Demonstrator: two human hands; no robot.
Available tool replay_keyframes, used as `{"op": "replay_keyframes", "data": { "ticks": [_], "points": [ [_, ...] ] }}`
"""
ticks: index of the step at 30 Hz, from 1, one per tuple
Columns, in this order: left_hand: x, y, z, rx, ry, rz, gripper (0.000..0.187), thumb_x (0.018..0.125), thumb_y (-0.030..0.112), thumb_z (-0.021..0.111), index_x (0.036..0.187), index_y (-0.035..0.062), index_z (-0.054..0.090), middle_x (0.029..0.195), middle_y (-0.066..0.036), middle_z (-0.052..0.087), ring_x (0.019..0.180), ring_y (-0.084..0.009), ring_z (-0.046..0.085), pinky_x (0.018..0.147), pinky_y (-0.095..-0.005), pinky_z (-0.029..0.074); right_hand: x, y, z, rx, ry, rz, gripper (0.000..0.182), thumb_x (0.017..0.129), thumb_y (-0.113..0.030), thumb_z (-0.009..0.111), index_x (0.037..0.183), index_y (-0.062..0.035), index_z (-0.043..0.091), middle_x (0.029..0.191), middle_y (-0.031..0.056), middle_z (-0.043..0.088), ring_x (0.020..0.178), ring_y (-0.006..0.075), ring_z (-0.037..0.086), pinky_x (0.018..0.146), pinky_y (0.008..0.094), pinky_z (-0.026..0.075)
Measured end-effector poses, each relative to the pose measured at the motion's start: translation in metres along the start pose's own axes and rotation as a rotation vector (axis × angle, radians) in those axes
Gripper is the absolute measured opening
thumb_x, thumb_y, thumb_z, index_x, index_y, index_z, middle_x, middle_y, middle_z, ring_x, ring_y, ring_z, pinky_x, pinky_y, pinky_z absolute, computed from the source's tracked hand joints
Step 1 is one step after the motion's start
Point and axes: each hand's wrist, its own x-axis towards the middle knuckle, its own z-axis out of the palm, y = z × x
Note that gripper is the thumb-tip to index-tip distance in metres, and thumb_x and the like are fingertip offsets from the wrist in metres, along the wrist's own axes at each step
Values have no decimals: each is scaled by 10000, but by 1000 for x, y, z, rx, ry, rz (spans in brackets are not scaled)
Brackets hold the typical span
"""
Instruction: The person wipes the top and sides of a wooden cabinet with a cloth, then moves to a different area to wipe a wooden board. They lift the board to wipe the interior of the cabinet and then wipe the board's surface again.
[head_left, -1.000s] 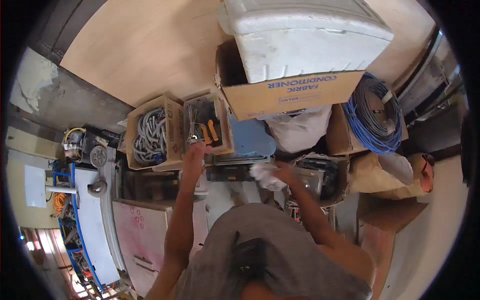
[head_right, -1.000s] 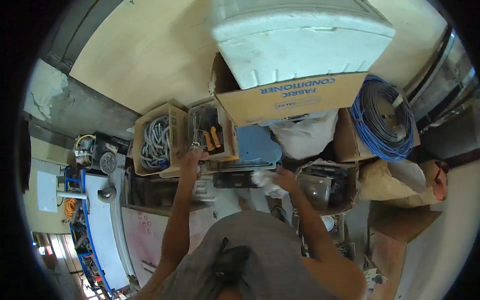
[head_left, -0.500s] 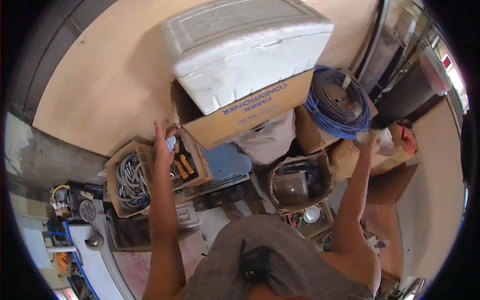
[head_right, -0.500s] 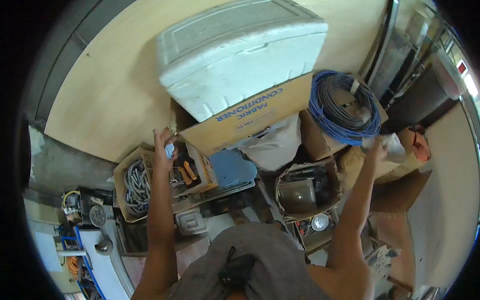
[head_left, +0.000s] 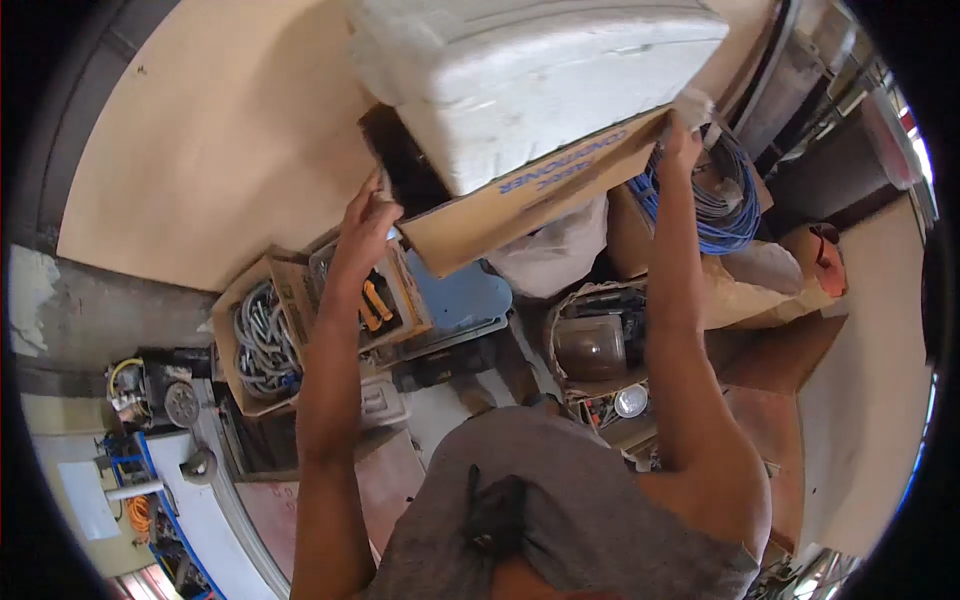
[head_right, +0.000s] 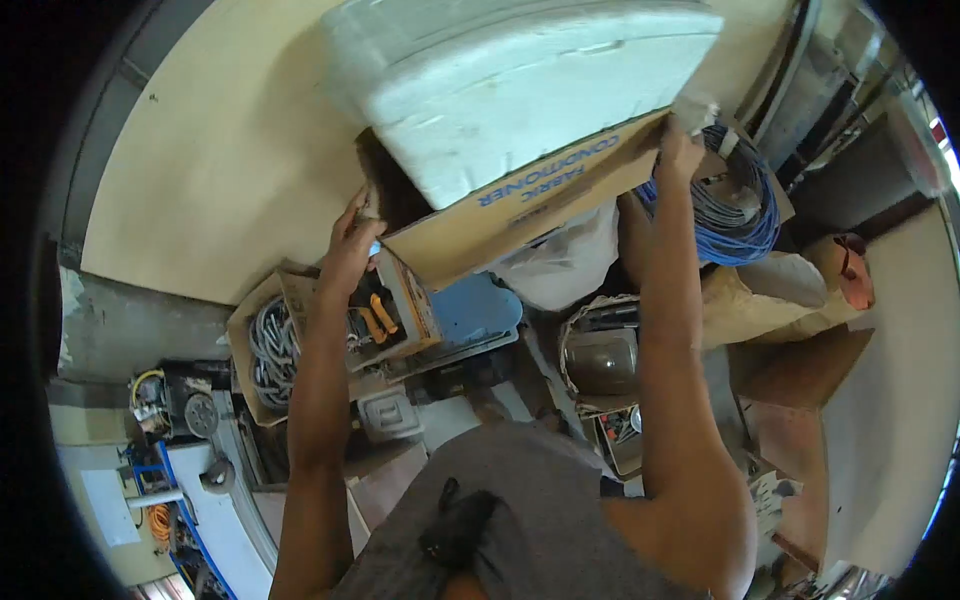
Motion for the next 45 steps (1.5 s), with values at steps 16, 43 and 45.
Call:
{"op": "replay_keyframes", "data": {
  "ticks": [16,43,45],
  "points": [
    [38,-8,12,6,280,-31,497,815,86,502,1307,37,447,1060,-133,594,915,-226,564,839,-333,436,2,9,6,-200,-75,-93,390,856,-138,559,1182,71,503,1131,141,586,1018,228,562,865,328,438],
    [8,2,21,-227,355,-303,421,876,436,497,1064,60,502,742,-39,526,454,-83,415,379,-218,312,-464,184,-27,-626,-1932,-13,329,678,-185,584,956,-13,630,893,197,623,836,344,608,735,455,478],
    [-14,-7,21,-247,348,-266,488,882,479,471,1110,49,509,853,-67,601,472,-86,434,385,-212,314,-392,225,-90,-777,-1651,-25,317,683,-182,575,942,-4,618,932,170,627,854,321,606,756,444,480]
  ]
}}
